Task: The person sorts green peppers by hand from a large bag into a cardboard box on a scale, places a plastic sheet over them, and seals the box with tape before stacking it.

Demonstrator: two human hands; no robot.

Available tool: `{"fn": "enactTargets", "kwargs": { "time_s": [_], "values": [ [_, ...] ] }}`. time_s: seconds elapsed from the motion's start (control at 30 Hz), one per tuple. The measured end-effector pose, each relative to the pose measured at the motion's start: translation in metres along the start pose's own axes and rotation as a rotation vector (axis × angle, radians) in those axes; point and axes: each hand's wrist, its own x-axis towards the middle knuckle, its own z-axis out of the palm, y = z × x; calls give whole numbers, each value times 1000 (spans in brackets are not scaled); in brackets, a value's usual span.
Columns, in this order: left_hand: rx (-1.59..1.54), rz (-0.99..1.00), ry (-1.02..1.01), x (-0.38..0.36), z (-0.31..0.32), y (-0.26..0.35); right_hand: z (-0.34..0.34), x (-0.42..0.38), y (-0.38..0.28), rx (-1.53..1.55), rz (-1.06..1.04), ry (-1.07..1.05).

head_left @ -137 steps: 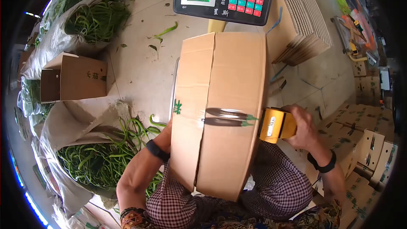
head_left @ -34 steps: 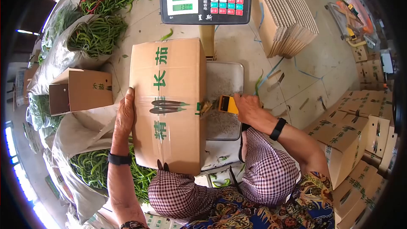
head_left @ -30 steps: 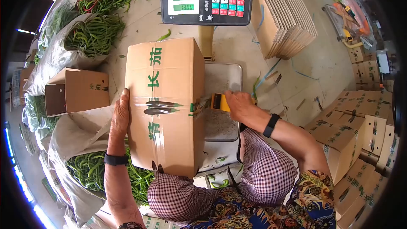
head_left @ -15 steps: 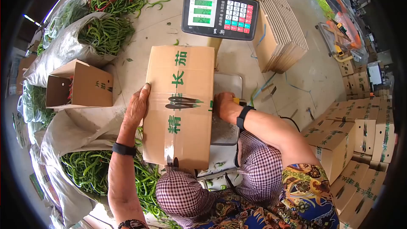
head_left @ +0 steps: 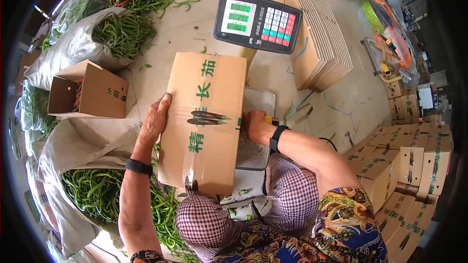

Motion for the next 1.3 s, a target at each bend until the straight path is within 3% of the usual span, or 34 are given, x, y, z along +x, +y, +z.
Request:
{"fn": "enactTargets", "kwargs": {
  "time_s": [0.07, 0.1, 0.23, 0.33, 0.4, 0.47, 0.5, 0.53, 0.67, 0.73, 0.83, 0.9, 0.97, 1.03, 1.07, 1.13, 1.17, 1.23, 1.3],
  "values": [
    [72, 76, 68, 0, 0, -11, 13, -3, -1, 431, 214, 95],
    [113, 45, 49, 2, -5, -15, 14, -16, 5, 464, 162, 83],
    [27, -35, -39, 0, -3, -9, 15, -6, -3, 170, 19, 81],
    [90, 13, 11, 1, -3, -6, 3, 8, -9, 21, 64, 39],
    [62, 9, 29, 1, -5, -9, 5, 10, -5, 32, 73, 7],
    [142, -33, 117, 4, -18, -22, 14, -1, -11, -8, 63, 143],
    [46, -22, 203, 24, -33, -73, 11, -5, -9, 75, 67, 204],
    [-69, -142, 106, 20, -43, -63, 6, -4, -7, 84, 78, 210],
    [-51, 24, 109, 13, -23, -46, 13, -7, -5, 129, 73, 232],
    [-16, 16, 127, 10, -22, -39, 22, -6, 9, 486, 90, 198],
    [-204, 34, 39, 12, -22, -40, 27, -47, 34, 605, 164, 49],
    [-245, 6, 43, 15, -21, -45, 67, -82, 57, 595, 173, 142],
    [-261, 17, 71, 16, -23, -44, 87, -113, 81, 551, 233, -78],
    [-270, -2, 71, 18, -26, -44, 101, -153, 102, 654, 331, -161],
    [-280, -23, 66, 20, -27, -43, 101, -171, 106, 655, 329, -161],
    [-216, 20, 60, 27, -29, -39, 101, -195, 111, 1029, 431, -126],
    [-159, 62, 52, 31, -28, -37, 108, -200, 112, 1027, 428, -130],
    [-149, 108, 15, 43, -20, -18, 119, -204, 115, 1438, 364, 62],
    [-210, 129, -57, 50, -3, 1, 92, -206, 113, 1617, 273, 158]
  ]
}}
